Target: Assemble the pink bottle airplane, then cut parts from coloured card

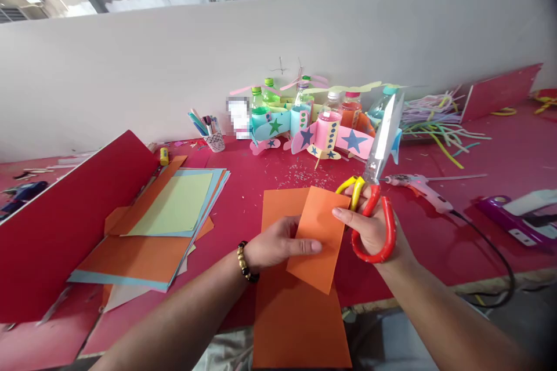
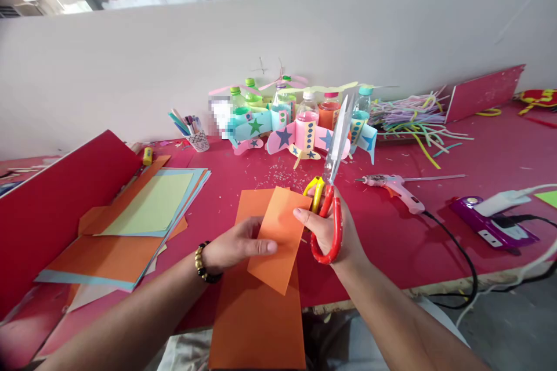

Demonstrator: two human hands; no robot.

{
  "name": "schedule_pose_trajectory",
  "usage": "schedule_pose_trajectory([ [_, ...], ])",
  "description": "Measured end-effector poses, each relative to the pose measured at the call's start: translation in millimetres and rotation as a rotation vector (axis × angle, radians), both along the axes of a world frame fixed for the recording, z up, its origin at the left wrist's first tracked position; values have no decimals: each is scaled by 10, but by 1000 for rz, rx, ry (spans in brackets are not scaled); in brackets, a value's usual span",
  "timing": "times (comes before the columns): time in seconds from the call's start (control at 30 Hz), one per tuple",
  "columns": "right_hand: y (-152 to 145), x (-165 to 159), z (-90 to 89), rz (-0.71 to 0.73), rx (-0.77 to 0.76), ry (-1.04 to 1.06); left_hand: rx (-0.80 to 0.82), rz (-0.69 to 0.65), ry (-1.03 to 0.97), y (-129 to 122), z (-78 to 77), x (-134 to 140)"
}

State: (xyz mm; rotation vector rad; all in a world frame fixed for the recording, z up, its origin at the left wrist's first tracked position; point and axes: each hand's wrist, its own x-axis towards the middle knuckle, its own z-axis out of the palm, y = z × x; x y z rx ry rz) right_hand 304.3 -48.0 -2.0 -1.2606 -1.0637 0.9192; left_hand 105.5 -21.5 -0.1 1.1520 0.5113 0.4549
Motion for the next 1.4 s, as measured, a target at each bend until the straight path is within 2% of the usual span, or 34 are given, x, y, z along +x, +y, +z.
schedule_pose_trajectory([
  [0.13, 24, 34, -4, -21, 5, -125, -45, 118, 4, 6, -25, 1],
  [0.37, 95, 20, -45, -20, -7, -56, -6, 155, -13, 37, -25, -6],
  [0.47, 88, -34, -57, 40, -35, -2, 21, 206, -35, 55, -1, -16],
  [0.8, 28, -86, -110, 235, -71, 120, -117, 255, -9, 97, -8, -70],
  [0.93, 4, -60, -102, 314, -61, 132, -140, 307, -107, 112, 5, -90],
  [1.07, -117, 8, -88, 335, -71, 64, -98, 457, -187, 138, 29, -127],
  [1.2, -339, 128, -50, 418, -174, 12, -37, 562, -282, 163, 95, -192],
  [1.27, -458, 170, -35, 443, -227, 21, -18, 581, -318, 160, 125, -211],
  [1.4, -618, 183, -53, 411, -221, 41, 5, 578, -343, 134, 151, -205],
])
